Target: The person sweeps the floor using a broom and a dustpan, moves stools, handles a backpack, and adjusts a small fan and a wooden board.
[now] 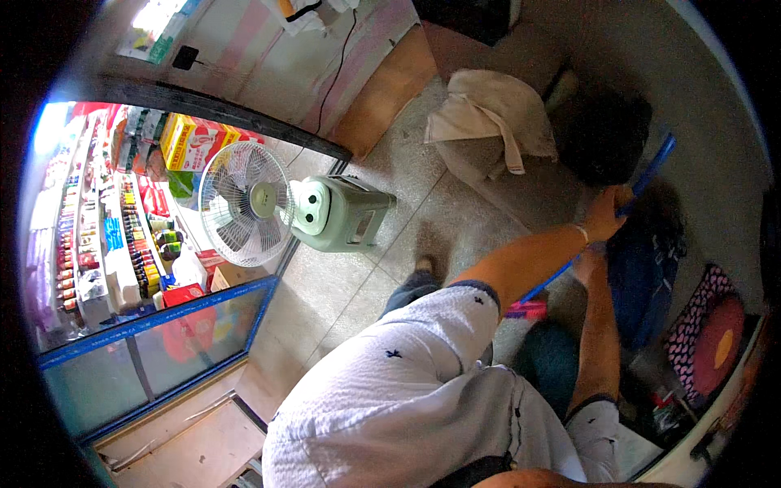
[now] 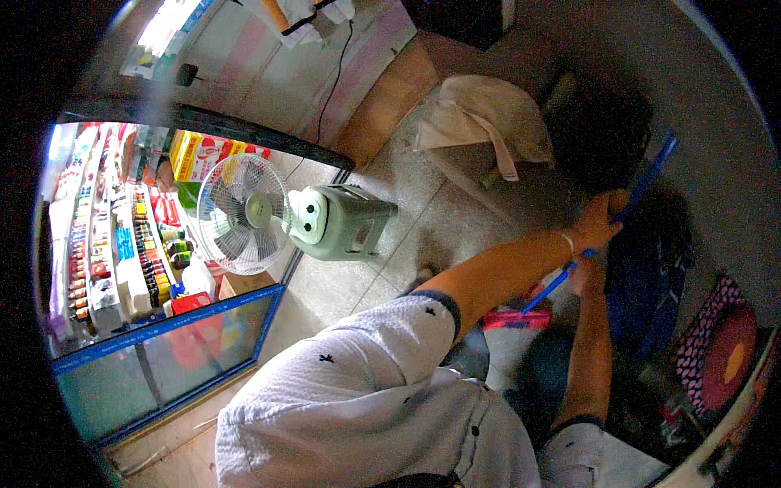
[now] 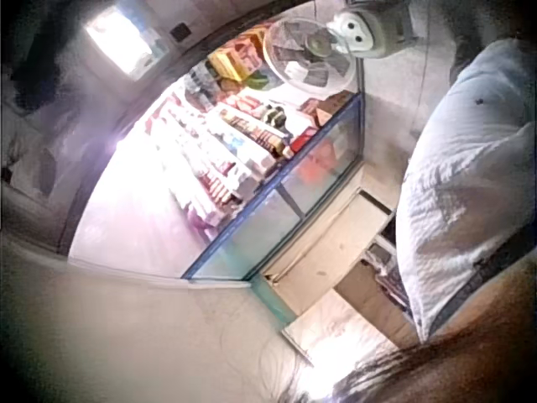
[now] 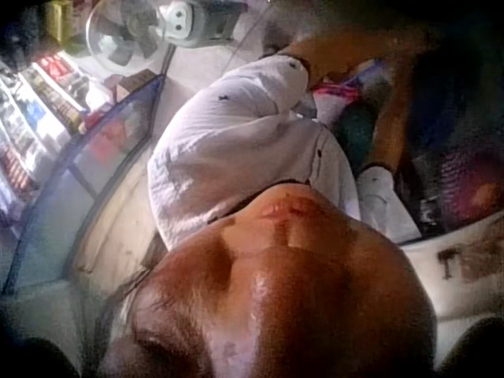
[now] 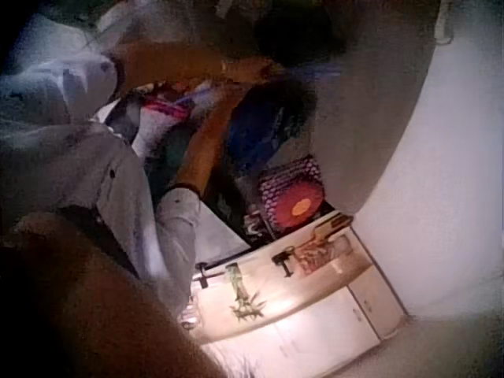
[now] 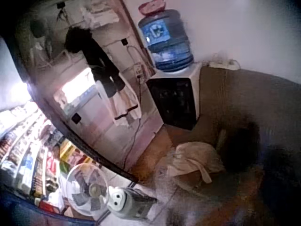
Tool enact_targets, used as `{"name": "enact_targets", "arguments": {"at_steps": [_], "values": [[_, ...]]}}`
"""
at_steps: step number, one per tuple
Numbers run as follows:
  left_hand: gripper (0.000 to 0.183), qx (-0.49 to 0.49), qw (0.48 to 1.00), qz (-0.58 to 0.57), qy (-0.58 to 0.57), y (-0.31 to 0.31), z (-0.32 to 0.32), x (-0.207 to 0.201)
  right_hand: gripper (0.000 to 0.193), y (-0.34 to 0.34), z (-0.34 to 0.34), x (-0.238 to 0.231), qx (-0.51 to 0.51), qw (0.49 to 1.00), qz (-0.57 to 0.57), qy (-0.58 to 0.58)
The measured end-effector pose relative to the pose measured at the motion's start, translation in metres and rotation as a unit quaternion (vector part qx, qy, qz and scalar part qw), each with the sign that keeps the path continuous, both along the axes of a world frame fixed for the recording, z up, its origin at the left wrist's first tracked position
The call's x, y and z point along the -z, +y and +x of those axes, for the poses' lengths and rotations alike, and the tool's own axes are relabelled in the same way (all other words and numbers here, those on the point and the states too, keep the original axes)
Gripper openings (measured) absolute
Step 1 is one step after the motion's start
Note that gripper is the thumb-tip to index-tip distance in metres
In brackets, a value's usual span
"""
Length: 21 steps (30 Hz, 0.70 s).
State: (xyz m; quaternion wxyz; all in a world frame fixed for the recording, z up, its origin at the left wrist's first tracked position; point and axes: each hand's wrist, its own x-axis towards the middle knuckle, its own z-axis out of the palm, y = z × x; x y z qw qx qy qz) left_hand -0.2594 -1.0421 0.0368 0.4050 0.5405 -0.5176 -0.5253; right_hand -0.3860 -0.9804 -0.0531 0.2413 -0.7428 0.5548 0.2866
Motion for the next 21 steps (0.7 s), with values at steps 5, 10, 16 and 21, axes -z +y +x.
{"name": "enact_targets", "arguments": {"at_steps": [5,10,16,21], "values": [[0.061,0.129,0.991,-0.002,-0.04,0.009,0.067,0.009,0.041,0.022,0.065,0.052,-0.012,0.997,0.018,-0.081],[0.042,0.184,0.978,-0.096,0.028,0.039,0.159,0.076,0.032,0.007,0.152,0.068,-0.023,0.993,0.059,-0.098],[0.029,0.181,0.971,0.119,0.099,0.099,0.369,0.113,0.02,-0.034,0.267,0.03,-0.079,0.964,0.198,-0.159],[0.024,0.134,0.958,0.075,-0.243,0.092,0.508,0.204,0.018,-0.102,0.412,-0.058,-0.048,0.944,0.123,-0.303]]}}
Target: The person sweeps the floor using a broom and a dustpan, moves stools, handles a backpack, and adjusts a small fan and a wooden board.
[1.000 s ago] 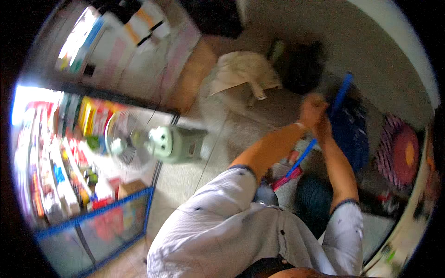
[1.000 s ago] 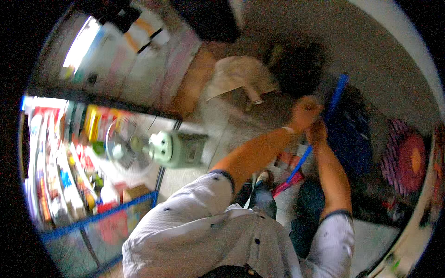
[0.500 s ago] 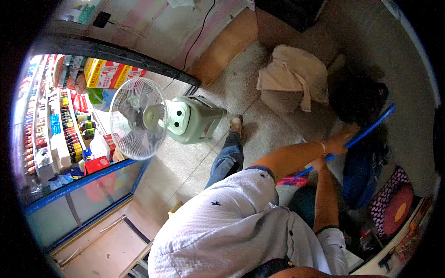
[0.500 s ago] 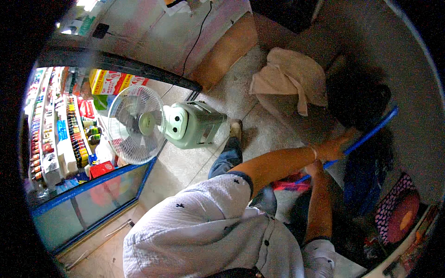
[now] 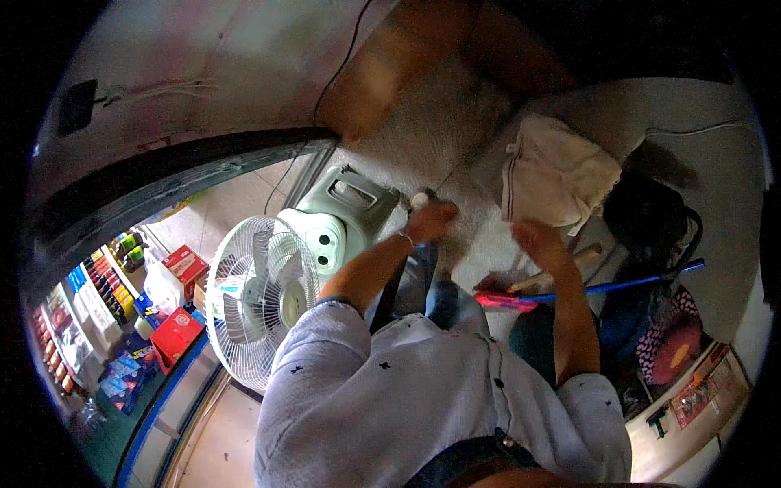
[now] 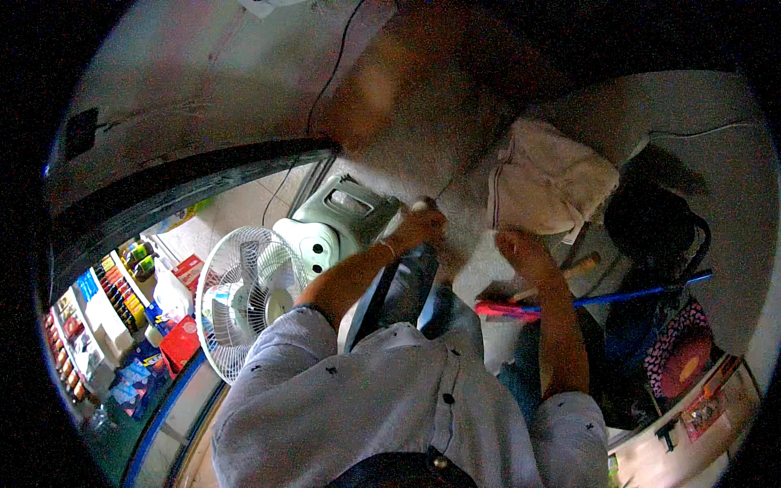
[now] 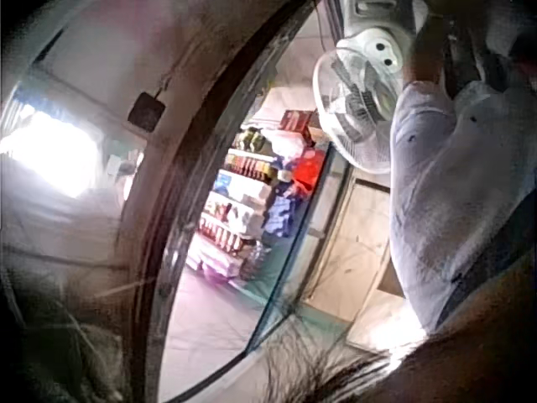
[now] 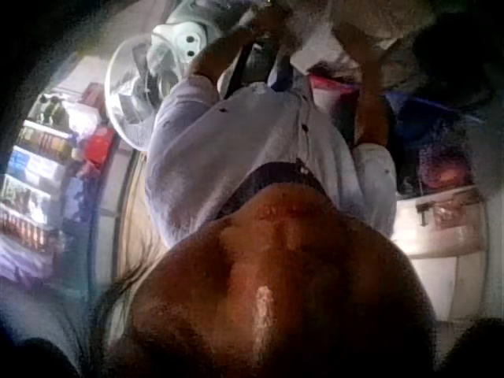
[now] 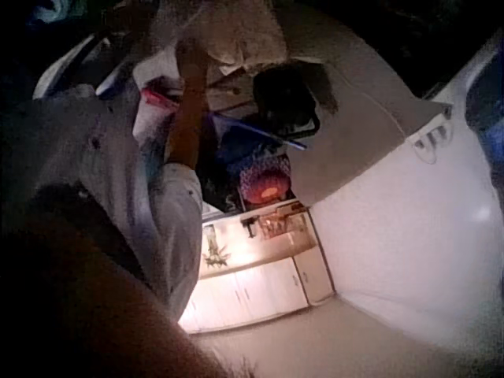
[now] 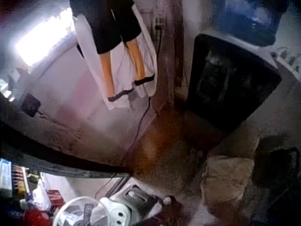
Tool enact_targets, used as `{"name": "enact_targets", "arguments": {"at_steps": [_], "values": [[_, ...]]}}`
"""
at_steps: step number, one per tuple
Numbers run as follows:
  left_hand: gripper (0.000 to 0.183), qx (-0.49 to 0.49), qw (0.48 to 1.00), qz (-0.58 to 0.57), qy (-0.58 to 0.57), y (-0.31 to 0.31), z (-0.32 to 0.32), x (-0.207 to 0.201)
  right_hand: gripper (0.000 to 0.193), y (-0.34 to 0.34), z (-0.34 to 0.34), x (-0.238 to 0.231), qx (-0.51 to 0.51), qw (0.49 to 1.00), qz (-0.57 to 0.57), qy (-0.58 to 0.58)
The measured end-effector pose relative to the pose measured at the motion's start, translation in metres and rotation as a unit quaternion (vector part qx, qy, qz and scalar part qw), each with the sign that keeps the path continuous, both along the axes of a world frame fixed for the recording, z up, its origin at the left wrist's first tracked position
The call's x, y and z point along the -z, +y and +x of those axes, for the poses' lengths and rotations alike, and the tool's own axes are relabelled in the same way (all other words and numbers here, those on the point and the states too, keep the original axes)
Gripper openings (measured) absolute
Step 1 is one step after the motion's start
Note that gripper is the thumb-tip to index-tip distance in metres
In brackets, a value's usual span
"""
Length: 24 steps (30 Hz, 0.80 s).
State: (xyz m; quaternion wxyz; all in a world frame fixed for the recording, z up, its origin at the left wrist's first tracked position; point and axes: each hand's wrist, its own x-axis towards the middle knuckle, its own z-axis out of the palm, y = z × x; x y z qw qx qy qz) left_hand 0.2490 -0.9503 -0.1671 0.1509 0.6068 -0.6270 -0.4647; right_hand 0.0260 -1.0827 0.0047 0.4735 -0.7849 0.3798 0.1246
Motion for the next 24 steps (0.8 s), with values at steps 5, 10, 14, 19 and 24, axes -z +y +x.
{"name": "enact_targets", "arguments": {"at_steps": [5,10,14,19,24], "values": [[0.014,-0.159,0.968,-0.1,-0.163,-0.015,0.111,0.058,0.019,-0.064,0.05,-0.043,0.163,0.974,-0.122,-0.095],[0.014,-0.085,0.96,0.106,-0.243,-0.051,0.13,0.064,0.018,-0.117,0.064,0.006,0.173,0.958,-0.192,-0.122],[0.029,-0.139,0.969,0.005,-0.202,-0.046,0.14,0.168,0.021,-0.165,0.087,0.048,0.005,0.948,-0.315,0.041],[0.032,-0.244,0.957,0.018,-0.153,-0.151,0.117,0.221,0.023,-0.187,0.085,0.099,0.038,0.95,-0.306,-0.041],[0.04,-0.224,0.945,0.098,-0.218,-0.264,0.121,0.299,0.023,-0.181,0.091,0.094,0.143,0.977,-0.141,0.076]]}}
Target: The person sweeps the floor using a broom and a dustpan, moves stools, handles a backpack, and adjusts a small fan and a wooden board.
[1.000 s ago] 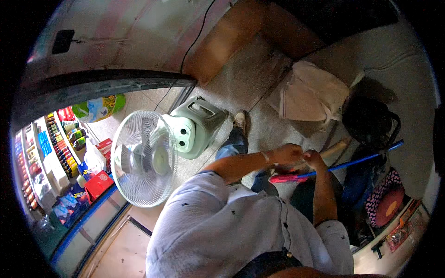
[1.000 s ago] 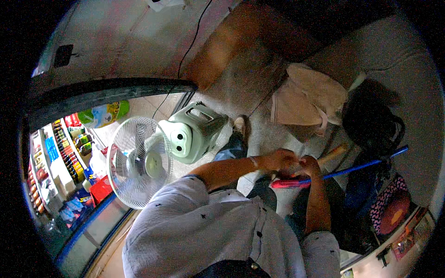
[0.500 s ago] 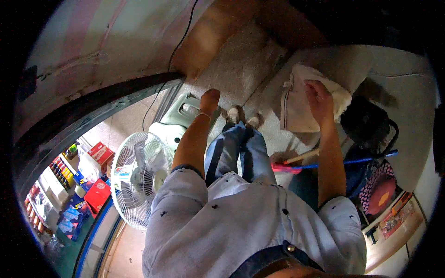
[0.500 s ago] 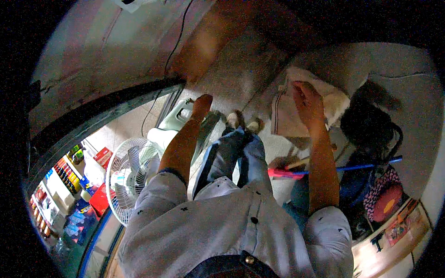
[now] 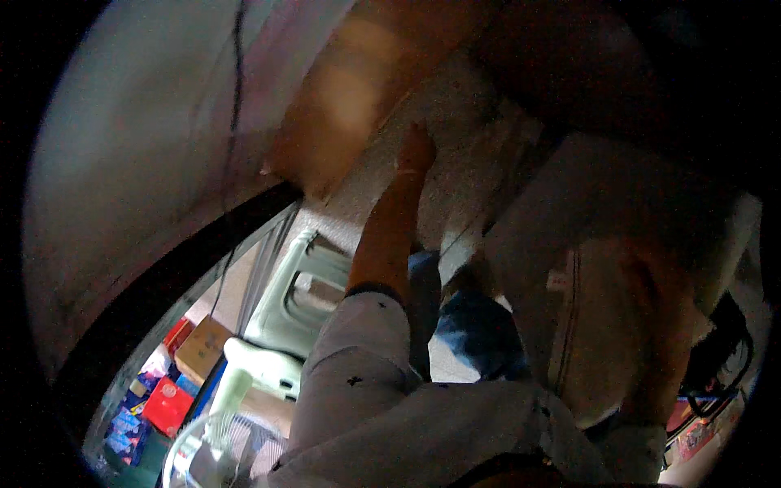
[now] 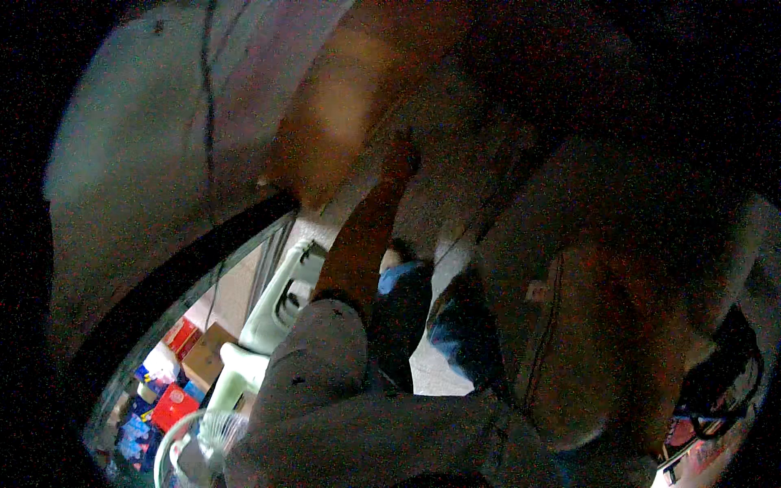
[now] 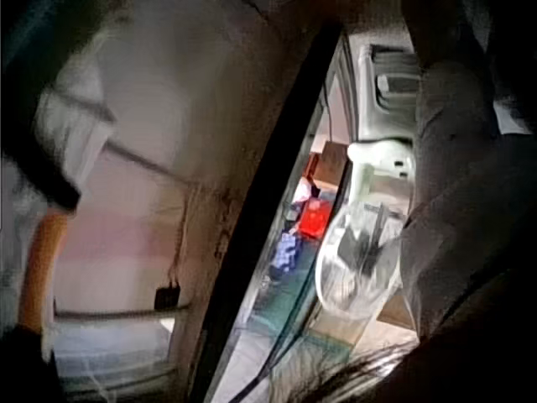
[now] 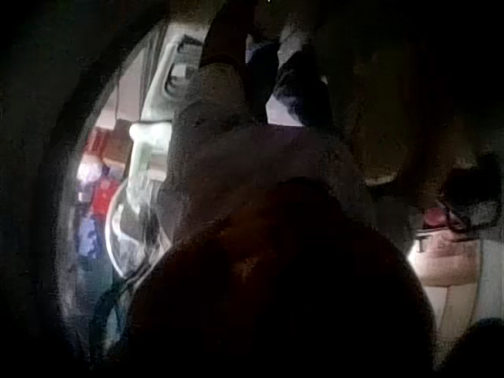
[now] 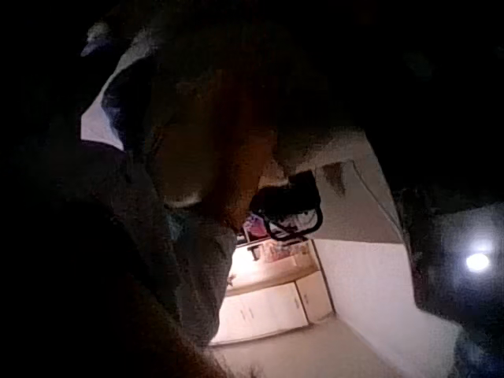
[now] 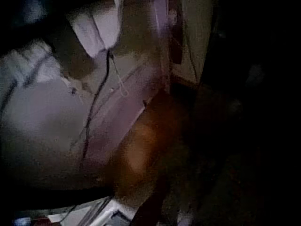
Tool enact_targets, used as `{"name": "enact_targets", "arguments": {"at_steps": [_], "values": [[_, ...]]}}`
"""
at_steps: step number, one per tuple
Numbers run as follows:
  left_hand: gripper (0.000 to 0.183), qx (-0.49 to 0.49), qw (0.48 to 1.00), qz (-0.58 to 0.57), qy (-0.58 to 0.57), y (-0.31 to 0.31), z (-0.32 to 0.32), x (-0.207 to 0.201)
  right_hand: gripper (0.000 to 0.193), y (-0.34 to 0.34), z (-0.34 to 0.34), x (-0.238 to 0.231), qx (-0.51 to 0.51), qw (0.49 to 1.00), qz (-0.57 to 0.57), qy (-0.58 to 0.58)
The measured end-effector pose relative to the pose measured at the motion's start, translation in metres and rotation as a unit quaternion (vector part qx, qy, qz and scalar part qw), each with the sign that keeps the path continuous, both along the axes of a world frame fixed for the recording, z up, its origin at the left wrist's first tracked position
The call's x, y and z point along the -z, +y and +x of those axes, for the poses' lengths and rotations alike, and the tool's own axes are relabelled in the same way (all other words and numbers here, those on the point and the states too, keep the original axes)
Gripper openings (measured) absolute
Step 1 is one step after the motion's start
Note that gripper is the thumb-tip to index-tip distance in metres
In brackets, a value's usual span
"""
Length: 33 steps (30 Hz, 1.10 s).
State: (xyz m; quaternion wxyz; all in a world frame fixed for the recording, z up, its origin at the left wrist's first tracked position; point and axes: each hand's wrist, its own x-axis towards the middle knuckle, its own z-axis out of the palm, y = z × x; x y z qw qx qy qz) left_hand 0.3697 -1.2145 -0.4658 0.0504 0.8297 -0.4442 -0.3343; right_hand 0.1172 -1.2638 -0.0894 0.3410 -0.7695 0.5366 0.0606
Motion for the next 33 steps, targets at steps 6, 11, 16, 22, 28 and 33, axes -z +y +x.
{"name": "enact_targets", "arguments": {"at_steps": [6,11,16,22,28,33], "values": [[0.047,0.024,0.979,-0.11,-0.168,-0.08,0.005,0.118,0.022,0.014,-0.011,0.041,0.012,1.0,-0.005,0.016],[0.043,-0.038,0.995,-0.061,-0.071,-0.093,0.027,0.123,0.022,0.013,-0.017,0.064,0.007,1.0,-0.002,0.011],[0.04,0.065,0.989,-0.065,-0.112,-0.063,0.017,0.122,0.022,0.032,-0.017,0.071,0.023,1.0,-0.012,0.009],[0.034,0.178,0.984,-0.012,-0.017,0.023,-0.017,0.051,0.022,0.055,-0.029,0.085,0.047,0.999,-0.009,0.019],[0.032,0.138,0.98,-0.076,-0.124,0.118,-0.002,0.127,0.021,0.06,-0.038,0.089,0.029,0.999,-0.001,0.028],[0.024,0.121,0.979,-0.159,0.044,0.111,0.06,0.123,0.021,0.064,-0.047,0.094,0.043,0.998,-0.005,0.04]]}}
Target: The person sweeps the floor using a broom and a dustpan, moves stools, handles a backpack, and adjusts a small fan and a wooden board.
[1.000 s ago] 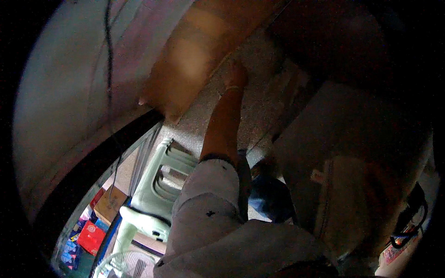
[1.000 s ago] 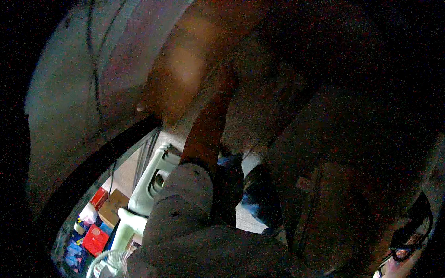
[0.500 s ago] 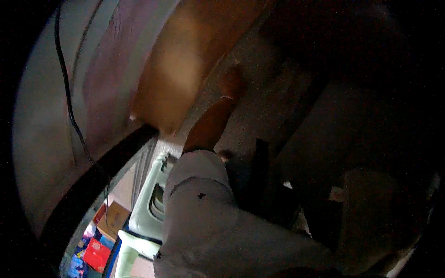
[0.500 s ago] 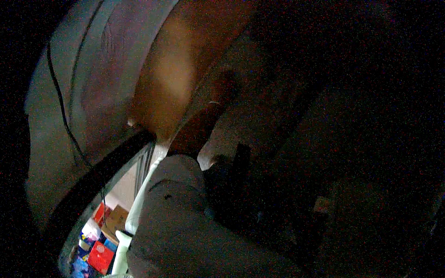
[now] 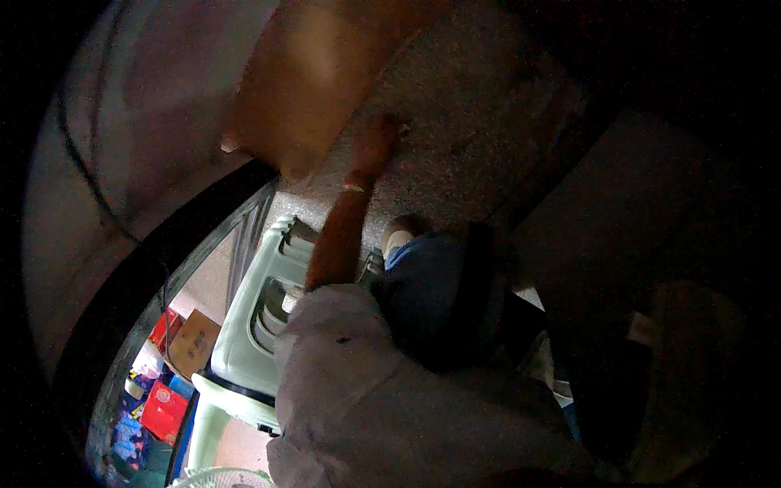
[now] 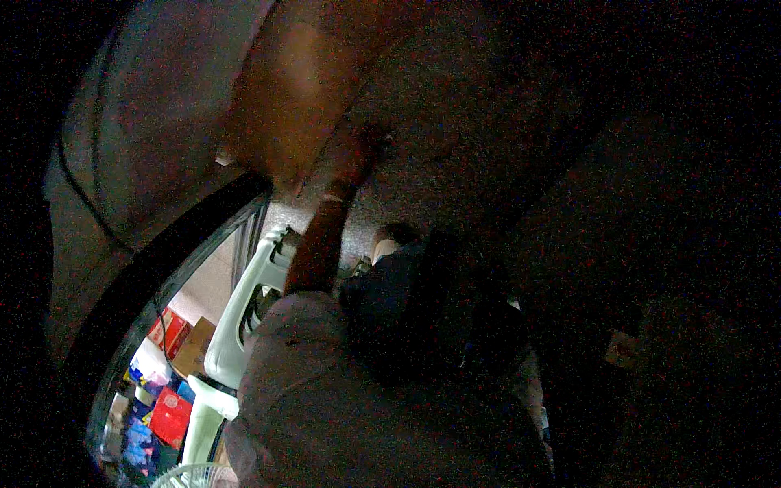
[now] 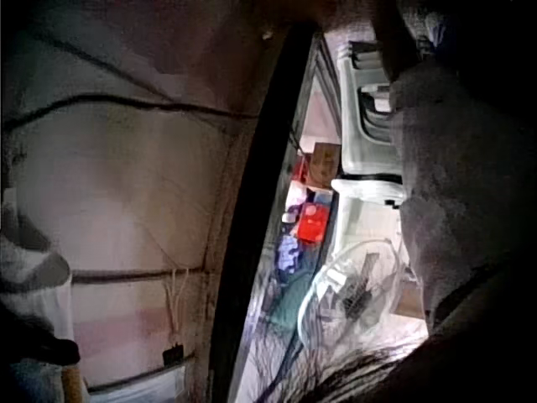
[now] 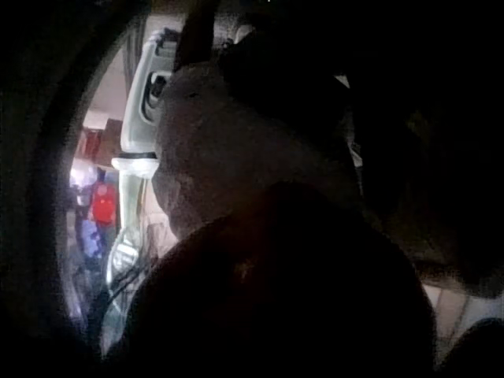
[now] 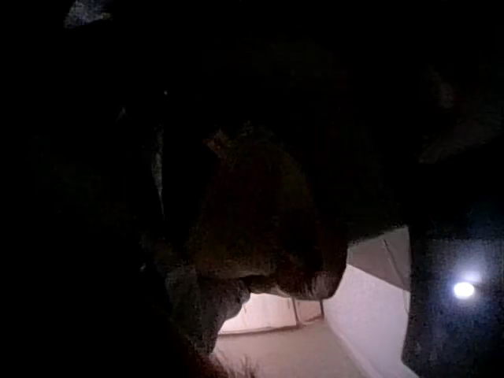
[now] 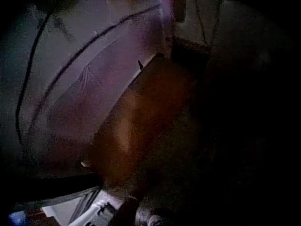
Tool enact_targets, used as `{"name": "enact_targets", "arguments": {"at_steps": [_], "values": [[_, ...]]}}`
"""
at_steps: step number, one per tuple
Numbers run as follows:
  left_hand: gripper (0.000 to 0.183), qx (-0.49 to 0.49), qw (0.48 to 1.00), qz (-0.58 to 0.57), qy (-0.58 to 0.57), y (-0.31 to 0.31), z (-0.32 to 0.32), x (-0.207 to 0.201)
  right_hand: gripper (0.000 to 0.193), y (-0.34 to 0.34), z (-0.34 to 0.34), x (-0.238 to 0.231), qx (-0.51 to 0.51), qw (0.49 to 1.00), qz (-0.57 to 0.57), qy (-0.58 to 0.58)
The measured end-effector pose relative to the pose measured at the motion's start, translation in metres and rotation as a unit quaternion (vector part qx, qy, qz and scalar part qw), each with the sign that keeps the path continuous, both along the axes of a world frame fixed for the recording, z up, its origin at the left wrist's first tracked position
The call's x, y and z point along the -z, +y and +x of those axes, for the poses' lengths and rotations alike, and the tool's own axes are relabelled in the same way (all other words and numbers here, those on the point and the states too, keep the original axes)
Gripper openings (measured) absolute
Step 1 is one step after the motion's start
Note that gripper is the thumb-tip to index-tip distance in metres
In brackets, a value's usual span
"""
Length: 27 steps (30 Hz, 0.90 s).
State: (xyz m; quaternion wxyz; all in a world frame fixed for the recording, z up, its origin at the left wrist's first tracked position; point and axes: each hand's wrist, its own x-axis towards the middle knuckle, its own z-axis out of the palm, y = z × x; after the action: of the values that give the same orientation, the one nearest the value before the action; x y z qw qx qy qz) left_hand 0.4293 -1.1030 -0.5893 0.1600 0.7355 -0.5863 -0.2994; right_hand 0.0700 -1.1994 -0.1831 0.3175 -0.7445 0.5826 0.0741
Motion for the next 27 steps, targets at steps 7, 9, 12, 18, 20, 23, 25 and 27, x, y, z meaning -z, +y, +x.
{"name": "enact_targets", "arguments": {"at_steps": [7,9,12,18,20,23,25,27], "values": [[0.023,0.211,0.972,-0.032,-0.095,-0.038,0.033,0.005,0.021,0.005,-0.007,-0.006,0.004,1.0,-0.006,0.021],[0.023,0.164,0.984,0.043,-0.045,-0.044,0.026,0.003,0.021,0.007,-0.011,-0.006,0.011,1.0,-0.007,0.023],[0.022,0.182,0.982,0.039,0.024,-0.029,0.005,0.014,0.021,0.009,-0.014,-0.008,0.017,1.0,-0.005,0.025],[0.023,0.001,0.979,0.132,0.156,-0.037,-0.085,-0.034,0.021,0.012,-0.021,-0.012,0.031,0.999,-0.005,0.037],[0.023,-0.038,0.969,0.206,0.131,-0.043,-0.095,-0.03,0.02,0.006,-0.025,-0.01,0.019,0.999,-0.003,0.032],[0.022,0.007,0.976,0.184,0.12,-0.044,-0.111,0.014,0.02,0.008,-0.024,-0.014,0.033,0.998,-0.005,0.045],[0.023,0.008,0.995,0.053,0.08,-0.037,-0.116,0.026,0.02,0.008,-0.024,-0.019,0.034,0.998,-0.008,0.045],[0.023,0.001,0.999,0.046,-0.001,-0.041,-0.121,0.033,0.02,0.004,-0.026,-0.019,0.02,0.999,-0.014,0.04]]}}
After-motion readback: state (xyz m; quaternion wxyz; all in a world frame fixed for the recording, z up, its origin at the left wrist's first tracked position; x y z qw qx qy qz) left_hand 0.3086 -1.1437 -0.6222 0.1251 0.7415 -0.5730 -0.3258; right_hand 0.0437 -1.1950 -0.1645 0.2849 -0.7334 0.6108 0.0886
